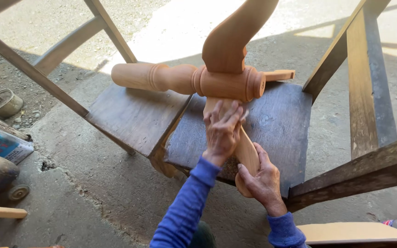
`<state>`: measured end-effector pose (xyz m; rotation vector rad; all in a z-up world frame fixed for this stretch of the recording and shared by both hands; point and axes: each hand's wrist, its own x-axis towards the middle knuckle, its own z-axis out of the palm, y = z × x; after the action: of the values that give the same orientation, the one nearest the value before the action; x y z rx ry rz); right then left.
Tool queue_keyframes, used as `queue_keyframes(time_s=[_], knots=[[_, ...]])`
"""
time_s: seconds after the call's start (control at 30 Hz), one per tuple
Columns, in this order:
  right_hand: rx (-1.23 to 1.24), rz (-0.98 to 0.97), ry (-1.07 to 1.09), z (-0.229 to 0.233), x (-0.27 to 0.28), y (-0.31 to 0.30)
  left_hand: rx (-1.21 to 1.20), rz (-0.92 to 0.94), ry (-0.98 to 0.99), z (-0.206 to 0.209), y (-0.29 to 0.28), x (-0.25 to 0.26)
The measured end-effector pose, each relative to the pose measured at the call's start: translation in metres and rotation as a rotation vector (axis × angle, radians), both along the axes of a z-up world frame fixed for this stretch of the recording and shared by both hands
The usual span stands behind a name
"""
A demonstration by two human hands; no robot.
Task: The person sands a wooden chair leg and a curved wooden piece using a small sanding block. They work on the chair leg resting on a wooden stool, smoothing the grooved sections and the curved top part.
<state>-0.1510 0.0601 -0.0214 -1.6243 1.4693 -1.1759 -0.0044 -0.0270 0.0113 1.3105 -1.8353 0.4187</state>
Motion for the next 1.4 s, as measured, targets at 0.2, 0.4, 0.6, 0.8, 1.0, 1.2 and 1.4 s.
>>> queue_keyframes(time_s=[0.2, 0.4, 0.6, 0.8, 1.0, 1.2, 1.4], knots=[[-0.007, 0.012, 0.002, -0.006, -0.002, -0.005, -0.035, -0.058, -0.073, -0.019, 0.047, 0.006], [-0.016, 0.011, -0.032, 0.001, 0.001, -0.001, -0.066, -0.013, -0.059, 0.014, -0.006, 0.002], [-0.078, 0.008, -0.017, -0.002, 0.0, -0.004, -0.037, -0.183, -0.133, -0.011, 0.006, 0.016], [-0.017, -0.006, -0.056, 0.001, 0.001, -0.003, 0.01, -0.165, -0.092, 0.013, -0.012, 0.006], [0.022, -0.001, -0.076, 0.003, 0.002, -0.003, 0.0, -0.192, -0.199, 0.002, -0.02, 0.014], [-0.054, 0.012, -0.015, -0.007, 0.001, -0.005, 0.095, -0.202, 0.063, -0.004, 0.01, 0.001], [-0.013, -0.019, -0.003, 0.001, 0.001, -0.004, -0.092, -0.033, 0.031, -0.006, 0.007, 0.007]])
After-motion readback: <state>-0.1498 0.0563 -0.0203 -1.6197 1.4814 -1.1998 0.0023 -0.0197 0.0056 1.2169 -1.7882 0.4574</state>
